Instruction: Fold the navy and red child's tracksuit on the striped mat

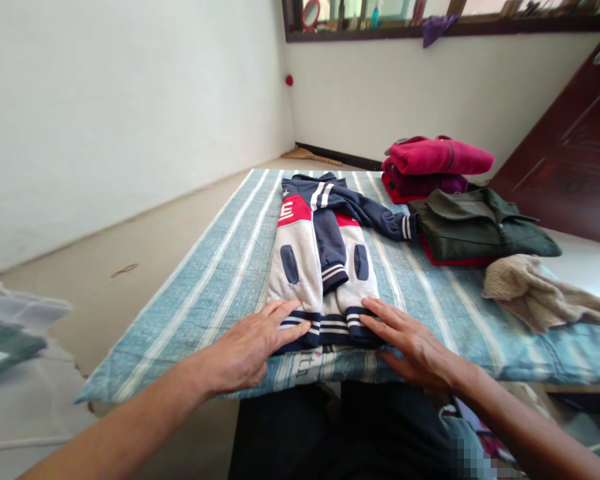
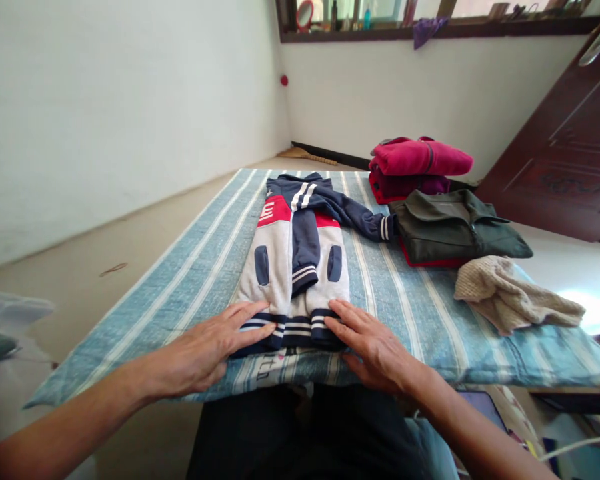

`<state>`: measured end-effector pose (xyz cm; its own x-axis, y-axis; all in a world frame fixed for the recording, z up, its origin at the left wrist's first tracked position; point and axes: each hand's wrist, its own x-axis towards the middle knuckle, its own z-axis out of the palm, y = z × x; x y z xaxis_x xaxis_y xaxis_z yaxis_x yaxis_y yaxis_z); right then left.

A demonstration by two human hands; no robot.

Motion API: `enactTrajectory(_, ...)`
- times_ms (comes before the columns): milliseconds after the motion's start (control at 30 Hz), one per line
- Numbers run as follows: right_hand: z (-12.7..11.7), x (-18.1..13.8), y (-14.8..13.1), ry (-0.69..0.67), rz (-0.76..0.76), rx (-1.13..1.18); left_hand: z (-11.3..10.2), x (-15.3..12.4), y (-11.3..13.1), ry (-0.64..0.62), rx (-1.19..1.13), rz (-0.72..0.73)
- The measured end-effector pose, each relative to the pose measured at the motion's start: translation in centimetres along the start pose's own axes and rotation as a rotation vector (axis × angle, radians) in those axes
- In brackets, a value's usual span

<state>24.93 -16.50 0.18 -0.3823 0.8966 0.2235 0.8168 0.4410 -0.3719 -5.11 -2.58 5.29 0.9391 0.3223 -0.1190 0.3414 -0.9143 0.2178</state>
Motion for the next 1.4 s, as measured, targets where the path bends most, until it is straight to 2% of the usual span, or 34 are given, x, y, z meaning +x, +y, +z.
enactTrajectory(133, 0.1, 0.3, 0.1, -0.011, -0.030, -0.072, -0.4, 0.0, 0.1, -0.021, 0.001, -0.003)
enactTrajectory(433, 1.7, -0.1, 0.4, 0.079, -0.086, -0.151, -1.1, 0.0, 0.4, -0.089, 0.018, -0.004)
enactTrajectory(867, 2.5, 1.0, 1.3, 0.218, -0.183, -0.300, -0.5, -0.1, -0.3, -0.035, 0.162, 0.046)
enactTrajectory(1000, 2.0, 1.7, 1.5, 0.210, -0.212, -0.287, -0.3, 0.2, -0.8, -0.001, 0.242, 0.087)
enactTrajectory(1133, 0.7, 2.7, 1.4, 0.154, -0.212, -0.167, -0.7, 0.5, -1.4, 0.003, 0.204, 0.138)
enactTrajectory(1300, -2.4, 4.6, 1.1, 0.043, -0.219, 0.003, -2.6, 0.7, -1.8, 0.004, 0.091, 0.100)
enactTrajectory(1400, -4.0, 5.9, 1.2, -0.043, -0.185, 0.132, -4.0, 1.5, -2.0, -0.074, -0.018, 0.123)
